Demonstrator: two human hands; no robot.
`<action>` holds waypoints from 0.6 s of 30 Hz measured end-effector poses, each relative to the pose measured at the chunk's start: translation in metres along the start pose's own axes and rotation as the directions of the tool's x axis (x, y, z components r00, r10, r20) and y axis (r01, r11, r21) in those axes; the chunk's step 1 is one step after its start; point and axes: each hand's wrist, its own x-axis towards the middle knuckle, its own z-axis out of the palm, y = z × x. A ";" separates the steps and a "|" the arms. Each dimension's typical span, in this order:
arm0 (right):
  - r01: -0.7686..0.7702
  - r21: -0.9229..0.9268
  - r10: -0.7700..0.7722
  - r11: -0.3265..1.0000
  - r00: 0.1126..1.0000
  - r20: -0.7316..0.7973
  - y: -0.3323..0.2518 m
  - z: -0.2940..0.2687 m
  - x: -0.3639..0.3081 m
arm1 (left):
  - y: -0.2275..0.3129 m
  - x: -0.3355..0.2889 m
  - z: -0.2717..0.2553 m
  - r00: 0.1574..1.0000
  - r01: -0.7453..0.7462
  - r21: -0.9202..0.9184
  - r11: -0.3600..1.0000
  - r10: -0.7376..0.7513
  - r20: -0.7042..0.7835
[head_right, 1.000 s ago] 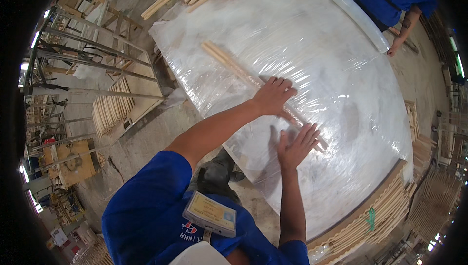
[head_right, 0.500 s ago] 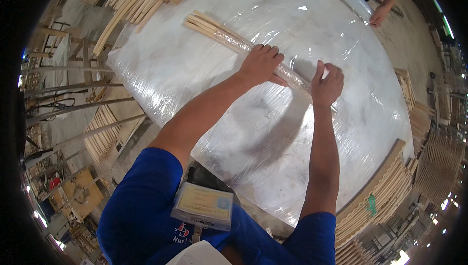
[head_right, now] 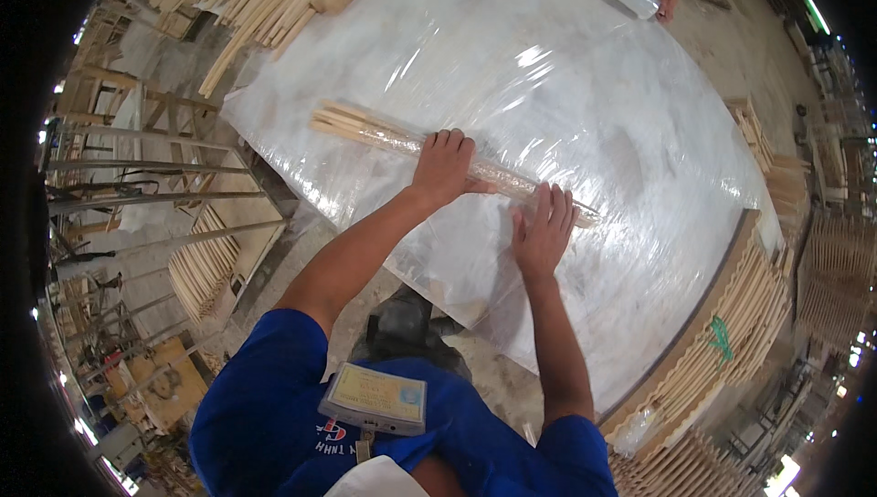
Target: The person gathers small bundles of wooden sticks and places them on a large sheet of clear plastic wrap. They roll the plastic wrap around the sticks to encase them, then place the wrapped bundles aside. The process is repeated multiple times with new bundles of sticks.
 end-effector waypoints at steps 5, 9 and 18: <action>-0.018 0.061 0.020 0.998 0.999 -0.038 -0.015 0.029 0.020 | -0.014 0.057 0.001 0.973 0.009 0.001 1.000 -0.009 -0.232; -0.097 -0.058 0.095 0.994 0.995 -0.032 0.021 0.043 0.118 | -0.026 0.089 0.015 0.971 0.029 -0.165 0.986 -0.067 -0.229; -0.061 0.056 0.068 0.997 0.986 -0.149 0.074 0.035 0.222 | -0.054 0.167 0.025 0.983 -0.085 -0.031 0.996 0.089 0.159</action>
